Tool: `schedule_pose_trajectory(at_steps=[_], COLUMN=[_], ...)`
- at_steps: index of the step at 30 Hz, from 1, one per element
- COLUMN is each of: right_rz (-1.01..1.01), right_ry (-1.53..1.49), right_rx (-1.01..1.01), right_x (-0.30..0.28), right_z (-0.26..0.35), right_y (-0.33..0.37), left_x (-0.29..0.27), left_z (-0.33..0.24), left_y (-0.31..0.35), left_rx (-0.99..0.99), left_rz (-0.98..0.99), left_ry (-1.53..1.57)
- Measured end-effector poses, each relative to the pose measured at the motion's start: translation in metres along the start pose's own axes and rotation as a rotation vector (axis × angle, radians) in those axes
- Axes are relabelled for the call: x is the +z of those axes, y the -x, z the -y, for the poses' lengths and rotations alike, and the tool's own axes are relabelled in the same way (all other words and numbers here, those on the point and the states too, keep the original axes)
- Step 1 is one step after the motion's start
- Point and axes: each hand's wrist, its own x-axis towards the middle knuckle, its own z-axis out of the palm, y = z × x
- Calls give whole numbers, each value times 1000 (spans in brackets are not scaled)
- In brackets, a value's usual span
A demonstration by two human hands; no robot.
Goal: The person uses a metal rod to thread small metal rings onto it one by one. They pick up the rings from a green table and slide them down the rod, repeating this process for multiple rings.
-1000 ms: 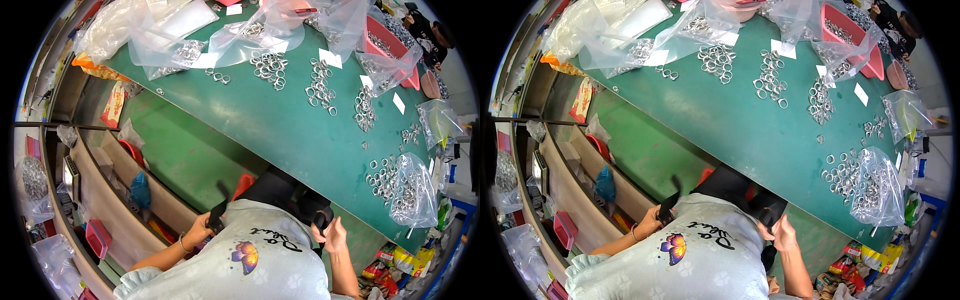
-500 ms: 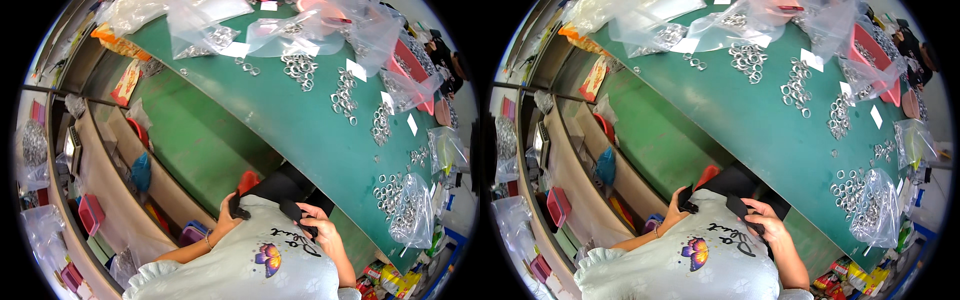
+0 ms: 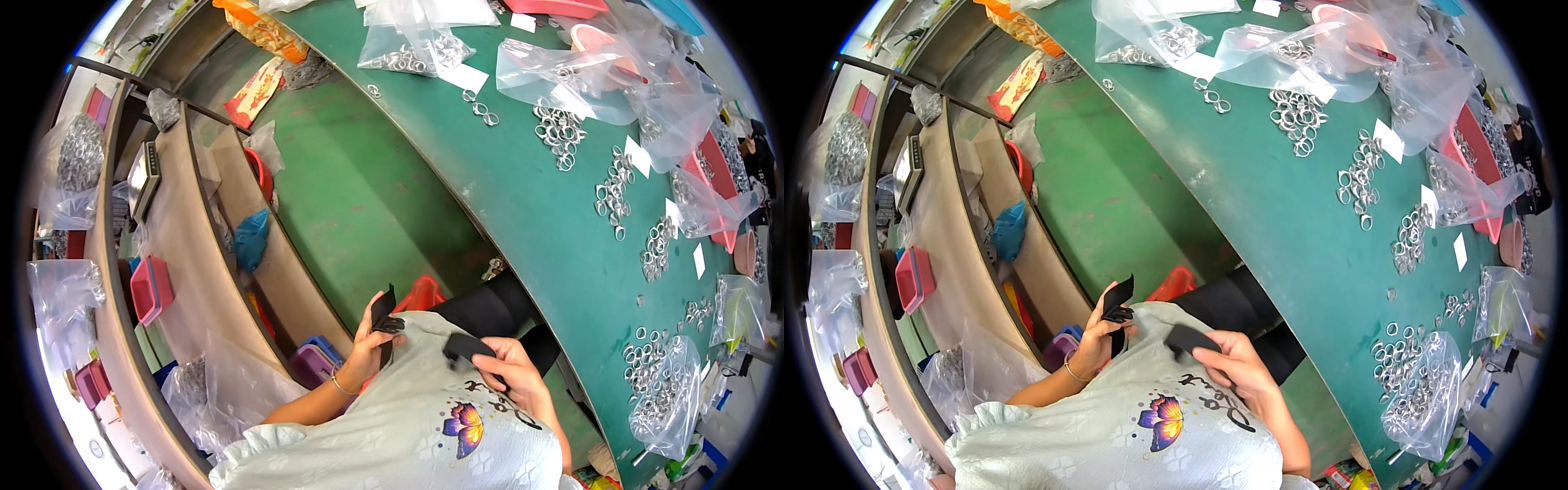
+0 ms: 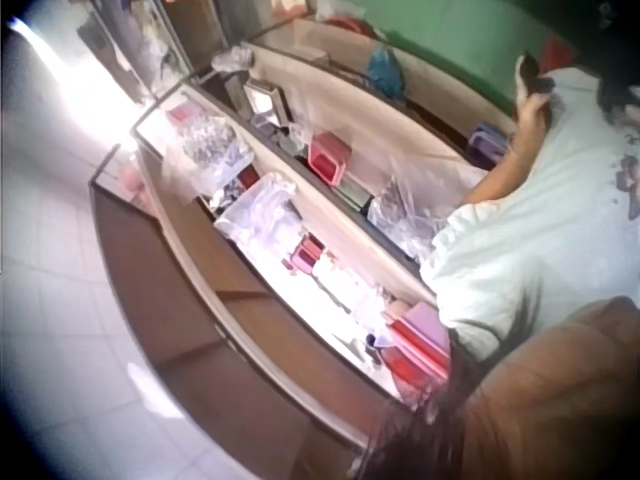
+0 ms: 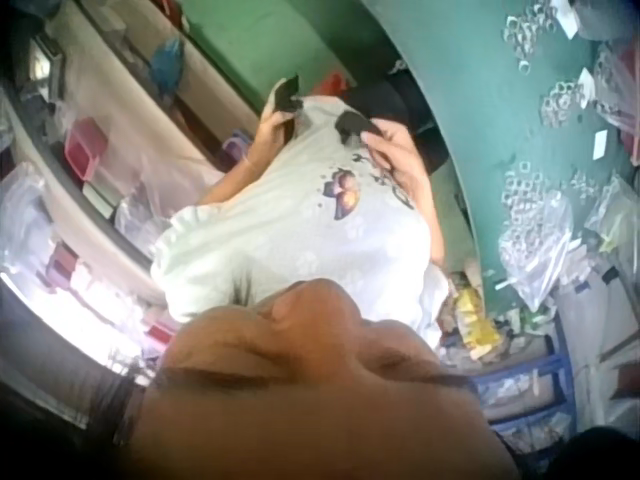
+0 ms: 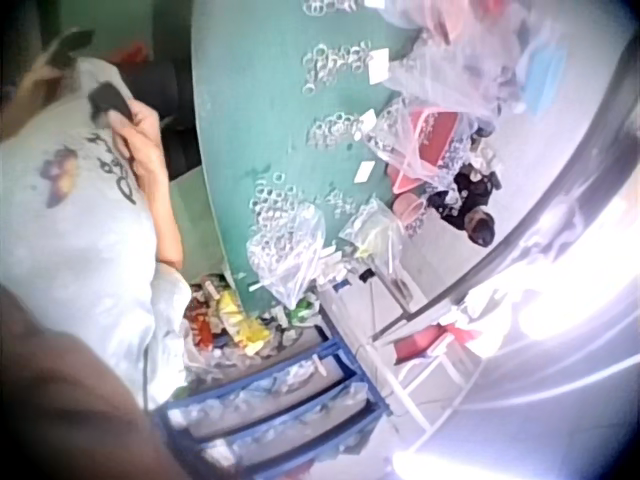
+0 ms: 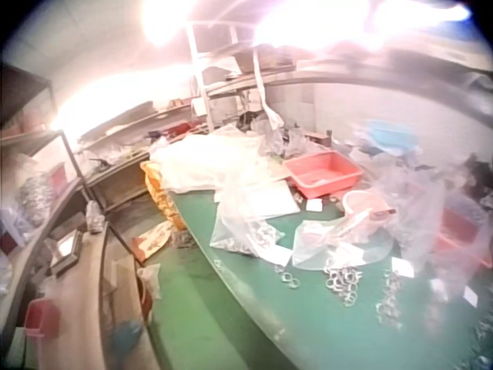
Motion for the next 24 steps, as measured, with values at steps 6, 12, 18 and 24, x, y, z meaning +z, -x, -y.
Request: schedule_pose_trajectory(at_steps=[6, 12, 18, 24], right_rz=[30, 30, 78, 48], right_ry=[-14, 61, 121, 82], right_rx=[-30, 157, 329, 422], right_x=[12, 29, 23, 24], right_z=[14, 9, 2, 3], right_y=[-21, -41, -56, -61], left_x=[1, 4, 2, 1], left_z=[2, 18, 21, 31], left_y=[7, 5, 8, 4], left_rx=[9, 120, 193, 259], left_rz=[109, 91, 15, 41], left_ry=[114, 85, 60, 20])
